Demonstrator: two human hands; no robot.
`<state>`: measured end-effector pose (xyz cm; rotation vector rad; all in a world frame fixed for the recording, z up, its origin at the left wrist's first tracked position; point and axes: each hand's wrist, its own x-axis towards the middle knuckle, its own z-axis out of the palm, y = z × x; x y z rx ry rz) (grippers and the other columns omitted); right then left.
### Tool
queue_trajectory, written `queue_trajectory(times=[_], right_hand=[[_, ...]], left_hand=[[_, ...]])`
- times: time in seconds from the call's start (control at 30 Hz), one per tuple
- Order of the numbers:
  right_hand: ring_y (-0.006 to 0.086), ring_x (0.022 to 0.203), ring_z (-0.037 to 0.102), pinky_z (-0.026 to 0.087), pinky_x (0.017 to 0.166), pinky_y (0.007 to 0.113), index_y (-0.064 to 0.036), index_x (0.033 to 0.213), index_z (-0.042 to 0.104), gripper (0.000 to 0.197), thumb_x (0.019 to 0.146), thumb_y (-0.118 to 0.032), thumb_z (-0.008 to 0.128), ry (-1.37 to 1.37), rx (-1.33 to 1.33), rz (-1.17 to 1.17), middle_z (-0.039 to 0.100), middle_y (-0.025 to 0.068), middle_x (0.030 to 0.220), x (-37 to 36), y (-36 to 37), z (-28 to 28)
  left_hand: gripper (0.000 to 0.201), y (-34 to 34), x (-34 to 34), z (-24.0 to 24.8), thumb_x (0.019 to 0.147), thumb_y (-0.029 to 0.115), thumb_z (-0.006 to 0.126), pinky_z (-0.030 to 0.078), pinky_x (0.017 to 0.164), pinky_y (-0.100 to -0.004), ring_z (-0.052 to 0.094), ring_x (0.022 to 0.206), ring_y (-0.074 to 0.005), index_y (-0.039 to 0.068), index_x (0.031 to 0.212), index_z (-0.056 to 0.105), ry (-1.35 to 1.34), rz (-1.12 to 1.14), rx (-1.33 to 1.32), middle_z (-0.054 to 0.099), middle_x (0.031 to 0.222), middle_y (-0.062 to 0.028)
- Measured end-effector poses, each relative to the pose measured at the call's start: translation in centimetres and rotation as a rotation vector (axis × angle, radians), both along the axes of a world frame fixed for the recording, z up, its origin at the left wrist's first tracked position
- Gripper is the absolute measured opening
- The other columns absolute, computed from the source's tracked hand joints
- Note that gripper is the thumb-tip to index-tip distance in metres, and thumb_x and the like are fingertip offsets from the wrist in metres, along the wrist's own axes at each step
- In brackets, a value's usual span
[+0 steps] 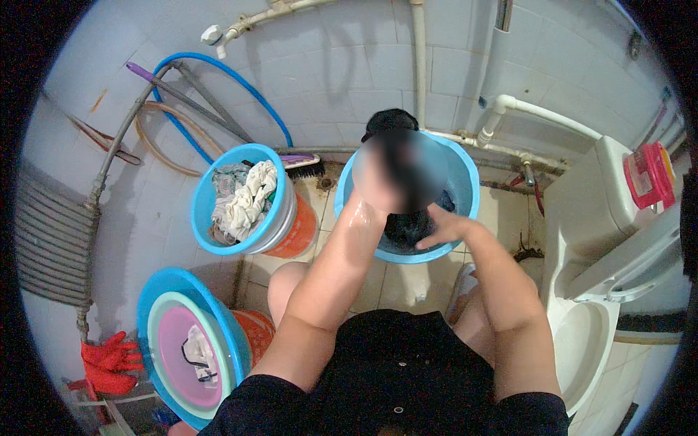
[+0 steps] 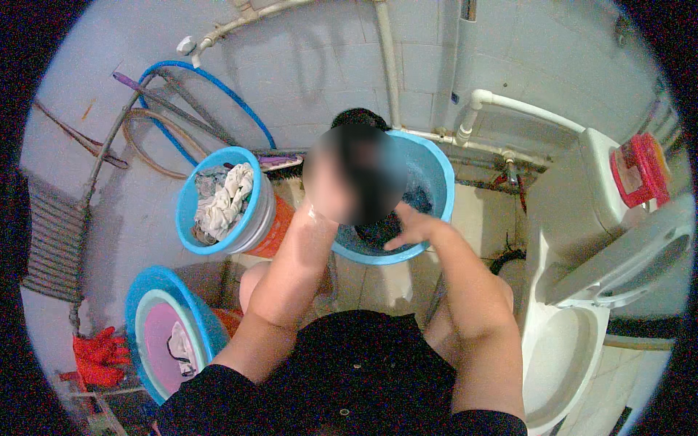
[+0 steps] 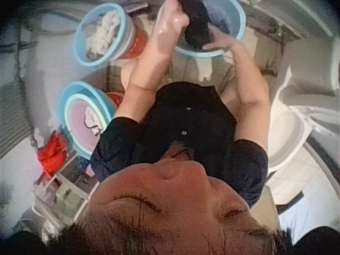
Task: The person hand washes a white cloth and a black garment in a blue basin filled with water. They scrub, rinse, and wring out the items repeatedly, transferring the white cloth to a pink basin and continuing to wash the black garment.
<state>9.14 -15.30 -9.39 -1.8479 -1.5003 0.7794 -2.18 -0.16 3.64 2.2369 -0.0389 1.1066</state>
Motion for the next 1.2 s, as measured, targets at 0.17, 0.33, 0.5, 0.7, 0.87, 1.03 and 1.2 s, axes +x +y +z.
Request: queue_trajectory(times=[0.17, 0.33, 0.5, 0.7, 0.87, 1.03, 1.2], right_hand=[[0.0259, 0.103, 0.052, 0.04, 0.09, 0.036, -0.0027, 0.122, 0.049, 0.052, 0.078, -0.026, 0.065, 0.576, 0.276, -0.494, 0.057, 0.0127, 0.111, -3.9, 3.3, 0.9], [0.0191, 0.079, 0.059, 0.047, 0.071, 0.032, -0.0022, 0.106, 0.059, 0.026, 0.085, -0.018, 0.056, 1.074, 0.414, -0.916, 0.062, 0.0076, 0.088, -1.2, 0.9, 6.4], [0.0252, 0.084, 0.062, 0.047, 0.076, 0.035, -0.0006, 0.105, 0.059, 0.028, 0.079, -0.009, 0.057, 0.494, 0.422, -0.843, 0.065, 0.0139, 0.093, 2.4, 0.8, 5.0], [0.0384, 0.093, 0.057, 0.044, 0.082, 0.041, -0.003, 0.103, 0.059, 0.034, 0.07, -0.003, 0.052, -0.13, 0.21, -0.582, 0.061, 0.0221, 0.096, -1.9, 1.4, 11.6], [0.033, 0.093, 0.059, 0.045, 0.082, 0.036, -0.0031, 0.102, 0.056, 0.035, 0.067, -0.004, 0.06, -0.045, 0.355, -0.437, 0.061, 0.0181, 0.094, -3.2, 0.3, 15.1], [0.025, 0.093, 0.06, 0.045, 0.082, 0.034, -0.0044, 0.109, 0.053, 0.047, 0.064, -0.005, 0.067, 0.196, 0.476, -0.293, 0.062, 0.0139, 0.096, -0.2, 0.9, 12.2], [0.0169, 0.093, 0.057, 0.042, 0.087, 0.031, -0.0048, 0.106, 0.059, 0.039, 0.068, -0.006, 0.068, 0.317, 0.144, -0.239, 0.064, 0.0082, 0.096, 0.3, 1.2, 3.9]], left_hand=[[0.012, -1.0, -0.2, 5.9, 0.063, 0.019, 0.06, 0.048, 0.061, -0.0341, 0.056, 0.064, -0.0287, 0.011, 0.071, 0.058, 0.028, 0.214, 0.385, 0.057, 0.068, -0.0079], [0.024, 0.4, -2.1, 1.8, 0.082, 0.028, 0.054, 0.047, 0.08, -0.0375, 0.057, 0.091, -0.0238, 0.008, 0.096, 0.057, 0.106, -0.008, -0.262, 0.059, 0.097, -0.0076], [0.049, 0.2, -3.8, -9.8, 0.09, 0.041, 0.044, 0.035, 0.101, -0.0469, 0.048, 0.117, -0.0284, 0.006, 0.124, 0.045, 0.319, -0.21, -2.119, 0.052, 0.123, -0.0125], [0.069, 0.1, -6.3, -12.2, 0.077, 0.026, 0.07, 0.044, 0.09, -0.0347, 0.054, 0.106, -0.0279, -0.001, 0.128, 0.033, 0.598, -0.222, -0.75, 0.051, 0.118, -0.0202], [0.076, -3.4, -2.0, -2.7, 0.066, 0.017, 0.075, 0.037, 0.096, -0.0388, 0.052, 0.107, -0.0295, 0.0, 0.129, 0.035, 0.484, -0.069, -0.36, 0.053, 0.115, -0.019], [0.024, -3.1, -1.5, 4.7, 0.067, -0.003, 0.055, 0.043, 0.054, -0.0247, 0.054, 0.057, -0.0131, -0.001, 0.091, 0.058, 0.317, -0.17, -0.967, 0.058, 0.067, -0.0071], [0.017, -2.7, -2.1, 10.3, 0.072, -0.001, 0.049, 0.044, 0.054, -0.0265, 0.053, 0.055, -0.0147, 0.0, 0.087, 0.056, -0.038, -0.409, -1.235, 0.056, 0.065, -0.0065]])
